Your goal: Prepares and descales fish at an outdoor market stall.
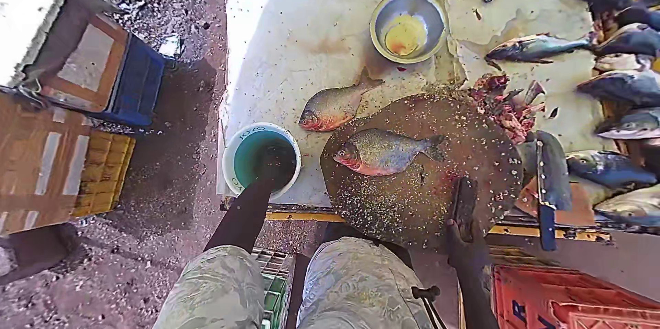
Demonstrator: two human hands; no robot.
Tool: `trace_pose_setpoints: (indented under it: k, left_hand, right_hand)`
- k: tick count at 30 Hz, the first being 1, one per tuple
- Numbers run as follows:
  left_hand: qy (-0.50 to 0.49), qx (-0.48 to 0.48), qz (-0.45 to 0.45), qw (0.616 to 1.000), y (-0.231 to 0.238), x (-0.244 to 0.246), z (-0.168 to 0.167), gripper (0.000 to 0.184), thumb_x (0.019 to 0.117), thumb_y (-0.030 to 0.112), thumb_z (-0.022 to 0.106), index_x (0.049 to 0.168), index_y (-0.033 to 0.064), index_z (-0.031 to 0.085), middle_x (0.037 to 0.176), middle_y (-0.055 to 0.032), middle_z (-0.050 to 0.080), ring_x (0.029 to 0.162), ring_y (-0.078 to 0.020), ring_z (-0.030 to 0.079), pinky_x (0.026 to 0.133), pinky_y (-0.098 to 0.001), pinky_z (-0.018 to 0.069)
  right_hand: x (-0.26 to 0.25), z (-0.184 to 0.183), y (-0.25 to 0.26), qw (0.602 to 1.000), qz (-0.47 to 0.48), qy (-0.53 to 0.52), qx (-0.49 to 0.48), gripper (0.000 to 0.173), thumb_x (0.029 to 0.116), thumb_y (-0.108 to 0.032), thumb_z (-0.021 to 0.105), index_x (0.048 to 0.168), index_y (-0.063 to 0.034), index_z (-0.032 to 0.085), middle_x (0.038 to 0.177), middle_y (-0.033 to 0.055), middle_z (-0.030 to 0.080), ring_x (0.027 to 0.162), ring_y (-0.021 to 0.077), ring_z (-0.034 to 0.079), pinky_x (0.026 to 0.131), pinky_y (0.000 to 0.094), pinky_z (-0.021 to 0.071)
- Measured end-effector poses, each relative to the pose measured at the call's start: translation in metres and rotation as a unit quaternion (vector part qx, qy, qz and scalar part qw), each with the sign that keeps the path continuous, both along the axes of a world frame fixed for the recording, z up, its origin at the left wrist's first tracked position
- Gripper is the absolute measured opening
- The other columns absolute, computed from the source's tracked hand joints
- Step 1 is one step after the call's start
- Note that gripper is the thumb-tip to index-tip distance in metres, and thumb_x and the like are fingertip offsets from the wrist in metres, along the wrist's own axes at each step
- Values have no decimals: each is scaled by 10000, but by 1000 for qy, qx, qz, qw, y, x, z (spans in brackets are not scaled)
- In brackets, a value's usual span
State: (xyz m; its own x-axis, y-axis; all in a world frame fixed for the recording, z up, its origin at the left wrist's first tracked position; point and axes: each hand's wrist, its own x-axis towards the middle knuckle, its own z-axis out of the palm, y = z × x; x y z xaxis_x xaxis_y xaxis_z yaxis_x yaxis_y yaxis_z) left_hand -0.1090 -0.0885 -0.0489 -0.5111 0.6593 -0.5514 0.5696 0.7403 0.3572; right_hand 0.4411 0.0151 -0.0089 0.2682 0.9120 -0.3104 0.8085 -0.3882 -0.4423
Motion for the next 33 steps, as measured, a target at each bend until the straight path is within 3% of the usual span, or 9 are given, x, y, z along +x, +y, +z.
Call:
trace_pose_setpoints:
  k: [7, 12, 15, 18, 20, 24, 26, 28, 33]
  left_hand:
    - [30, -77, 23, 996, 10, -33, -19, 483, 1008, 321, 634, 1351, -18, 611, 1350, -283, 607, 1280, -427, 569, 1066, -625, 433]
    - [-313, 262, 381, 830, 45, -11, 72, 464, 1094, 470, 390, 806, 132, 526, 616, -9, 574, 493, -134, 576, 483, -275, 525]
    - [-200, 350, 132, 906, 75, 89, 80, 382, 1109, 388, 434, 1184, 117, 692, 1023, -34, 761, 891, -130, 737, 842, -324, 598]
    - [57, 212, -184, 958, 121, 193, 35, 878, 1007, 692, 410, 1674, 205, 110, 1738, -73, 119, 1602, -259, 99, 1270, -581, 116]
    - [114, 220, -275, 929, 159, 247, 13, 1027, 969, 754, 401, 1667, 119, -3, 1714, -238, -33, 1589, -414, -38, 1262, -635, 27]
    - [-110, 223, -343, 906, 241, 314, 8, 1034, 943, 643, 587, 1650, 48, 121, 1662, -229, 281, 1543, -347, 285, 1261, -540, 192]
    - [-188, 233, -283, 911, 251, 297, 47, 980, 958, 537, 654, 1653, 71, 145, 1638, -199, 352, 1493, -346, 390, 1218, -555, 317]
    - [-110, 153, -257, 948, 212, 250, 101, 862, 1032, 491, 558, 1669, 151, 87, 1730, -66, 163, 1591, -267, 167, 1279, -517, 166]
    - [105, 187, -297, 930, 138, 152, 5, 1197, 749, 906, 538, 1662, 212, 195, 1725, -92, 166, 1586, -320, 148, 1253, -603, 105]
  right_hand:
    - [3, 4, 3, 1000, -3, 8, 2, 753, 957, -516, 685, 1563, -131, 456, 1387, 227, 624, 1269, 394, 609, 1081, 620, 439]
    - [-10, 9, 3, 1000, -15, 3, 8, 760, 959, -528, 671, 1569, -130, 450, 1399, 235, 616, 1278, 416, 599, 1080, 633, 424]
    - [-11, 12, 0, 999, -40, -8, 2, 753, 957, -528, 677, 1560, -131, 463, 1439, 219, 592, 1318, 407, 572, 1100, 627, 409]
    - [-10, 10, 2, 999, -37, -19, -11, 769, 951, -554, 670, 1574, -163, 445, 1431, 214, 600, 1296, 414, 588, 1076, 644, 423]
    - [-7, 7, 5, 999, -34, -25, -13, 758, 955, -563, 659, 1569, -169, 452, 1401, 218, 618, 1269, 424, 602, 1053, 657, 435]
    - [-25, 33, 2, 996, -76, 30, -26, 710, 948, -541, 690, 1499, -120, 536, 1381, 209, 628, 1294, 366, 590, 1098, 598, 424]
    - [-43, 49, 5, 997, -55, 56, 6, 725, 946, -524, 698, 1504, -94, 528, 1337, 227, 645, 1221, 374, 626, 1046, 592, 464]
    - [-48, 38, -9, 999, 0, 35, -5, 788, 925, -591, 658, 1540, -130, 488, 1217, 233, 693, 1071, 395, 684, 927, 626, 517]
    - [-64, 27, 17, 991, 36, 65, -111, 825, 934, -623, 651, 1605, -219, 394, 1227, 198, 707, 1085, 376, 694, 960, 607, 516]
